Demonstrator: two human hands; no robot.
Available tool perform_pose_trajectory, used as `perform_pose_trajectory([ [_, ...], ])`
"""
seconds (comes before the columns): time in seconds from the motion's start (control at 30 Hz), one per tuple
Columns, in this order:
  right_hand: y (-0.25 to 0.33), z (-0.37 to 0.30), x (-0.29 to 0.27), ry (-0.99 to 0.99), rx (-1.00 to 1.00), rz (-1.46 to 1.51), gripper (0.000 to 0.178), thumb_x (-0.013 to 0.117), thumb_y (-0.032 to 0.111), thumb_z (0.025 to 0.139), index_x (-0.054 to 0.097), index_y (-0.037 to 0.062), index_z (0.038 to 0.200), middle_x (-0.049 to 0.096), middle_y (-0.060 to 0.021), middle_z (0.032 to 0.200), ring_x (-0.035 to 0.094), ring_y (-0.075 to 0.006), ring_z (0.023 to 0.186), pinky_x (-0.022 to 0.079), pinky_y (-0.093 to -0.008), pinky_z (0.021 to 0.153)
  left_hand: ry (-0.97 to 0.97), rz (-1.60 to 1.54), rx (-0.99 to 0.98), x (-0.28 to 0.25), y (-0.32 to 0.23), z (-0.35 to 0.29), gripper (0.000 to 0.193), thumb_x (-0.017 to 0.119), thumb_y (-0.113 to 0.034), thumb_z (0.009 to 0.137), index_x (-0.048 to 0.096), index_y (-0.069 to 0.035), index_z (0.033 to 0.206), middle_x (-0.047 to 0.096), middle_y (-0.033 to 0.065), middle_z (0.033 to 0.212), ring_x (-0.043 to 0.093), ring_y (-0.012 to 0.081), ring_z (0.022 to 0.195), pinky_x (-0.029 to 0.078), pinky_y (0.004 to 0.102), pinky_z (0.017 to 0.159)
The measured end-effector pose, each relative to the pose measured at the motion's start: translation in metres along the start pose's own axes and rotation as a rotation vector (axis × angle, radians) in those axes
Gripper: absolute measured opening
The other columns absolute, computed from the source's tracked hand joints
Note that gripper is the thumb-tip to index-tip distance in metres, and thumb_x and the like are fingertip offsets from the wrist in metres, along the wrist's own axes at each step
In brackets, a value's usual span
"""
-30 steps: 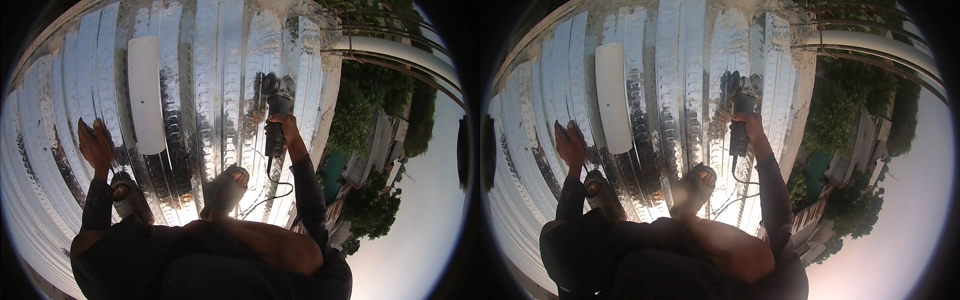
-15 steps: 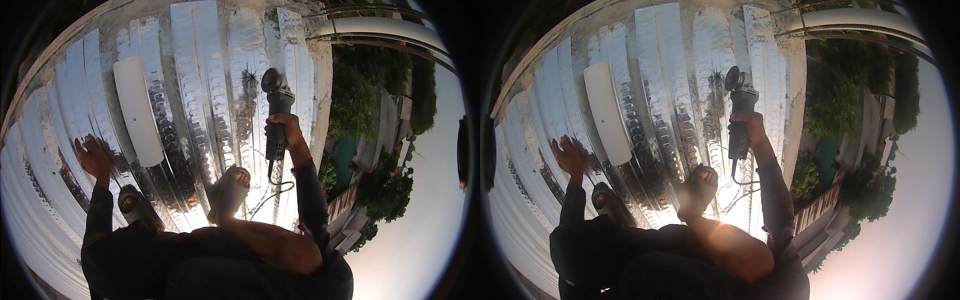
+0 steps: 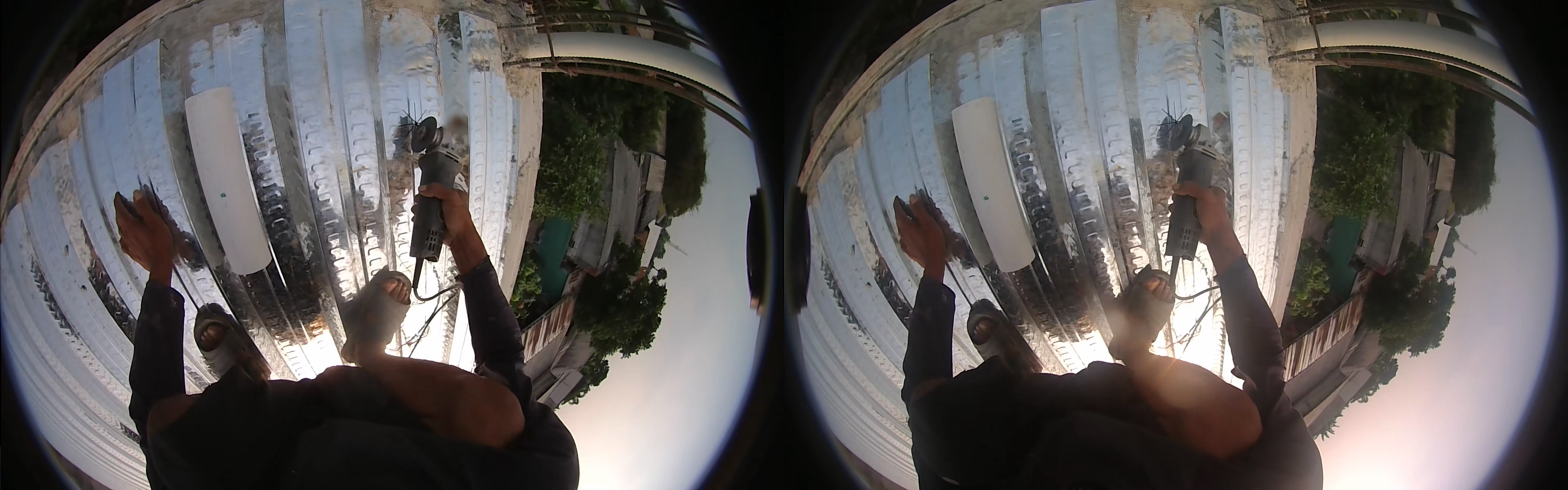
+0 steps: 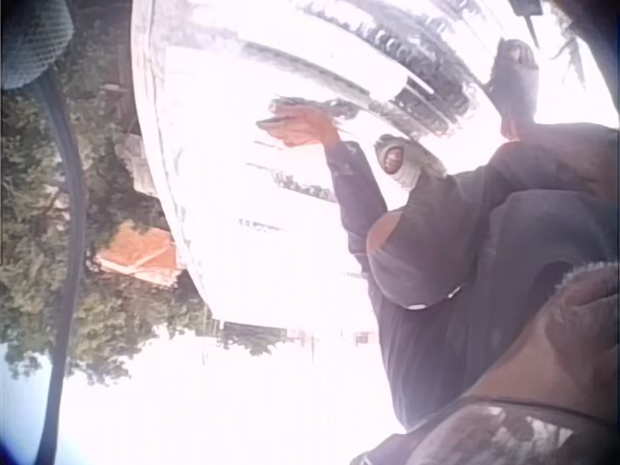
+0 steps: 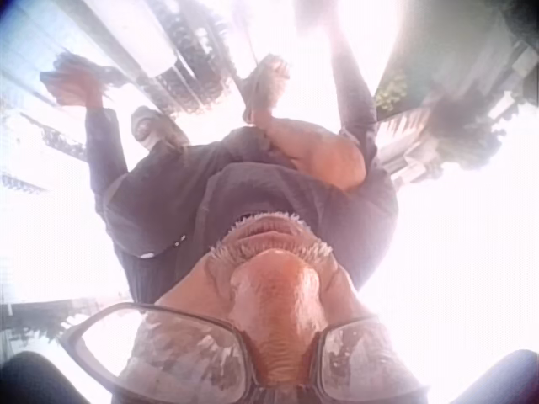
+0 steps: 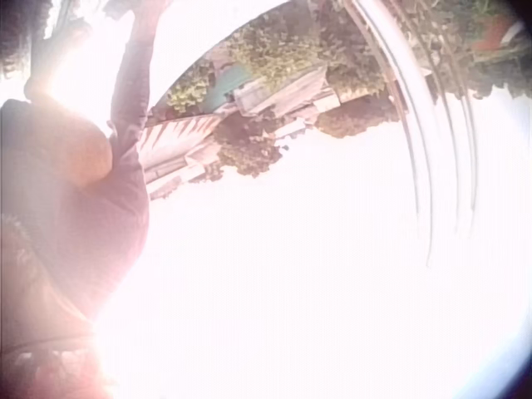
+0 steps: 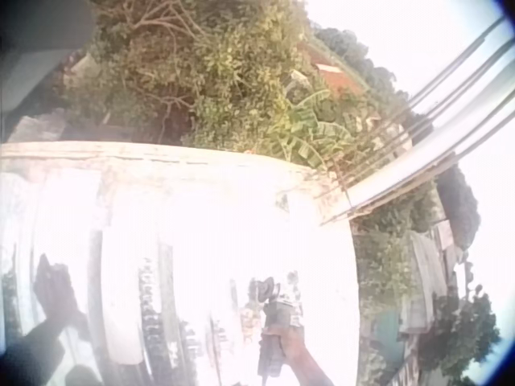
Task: The person uses an angle grinder to grind the surface of a corrugated metal roof. They move the tool along the ridges and valleys of the metal sheet while balancing on the roof.
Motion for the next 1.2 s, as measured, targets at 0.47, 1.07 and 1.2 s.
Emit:
perform_pose_trajectory([
  [0.47, -0.012, 0.013, -0.004, 0.017, 0.027, 0.002, 0.024, 0.074, 0.022, 0.085, 0.065, 0.0021, 0.096, 0.066, -0.0087, 0.078, 0.065, -0.0211, 0.062, 0.059, -0.0363, 0.060, -0.001, -0.029, -0.003, -0.002, -0.003, 0.000, 0.069, 0.043, -0.056, 0.106, 0.046, -0.005, 0.152, 0.055, 0.0203, 0.149, 0.051, 0.0402, 0.137, 0.034, 0.0547, 0.114],
  [1.07, -0.010, 0.018, -0.009, -0.007, 0.038, 0.019, 0.021, 0.073, 0.012, 0.082, 0.068, -0.0028, 0.096, 0.066, -0.0105, 0.079, 0.067, -0.0230, 0.064, 0.057, -0.0373, 0.057, 0.008, -0.027, -0.008, -0.003, -0.005, -0.001, 0.070, 0.043, -0.057, 0.105, 0.046, -0.004, 0.151, 0.055, 0.0203, 0.148, 0.052, 0.0399, 0.136, 0.034, 0.0548, 0.114],
  [1.2, -0.012, 0.020, -0.011, -0.002, 0.028, 0.040, 0.019, 0.072, 0.011, 0.083, 0.068, -0.0028, 0.096, 0.066, -0.0103, 0.079, 0.067, -0.0231, 0.064, 0.057, -0.0376, 0.057, 0.006, -0.024, -0.015, -0.004, -0.006, -0.001, 0.070, 0.043, -0.056, 0.105, 0.046, -0.004, 0.151, 0.056, 0.0202, 0.147, 0.053, 0.0396, 0.135, 0.034, 0.0545, 0.114],
])
Point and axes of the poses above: each hand's wrist, its own z-axis towards the middle knuckle, its own x-axis out of the palm, y = z × x, the point moved 5 cm from there along z, towards the middle knuckle
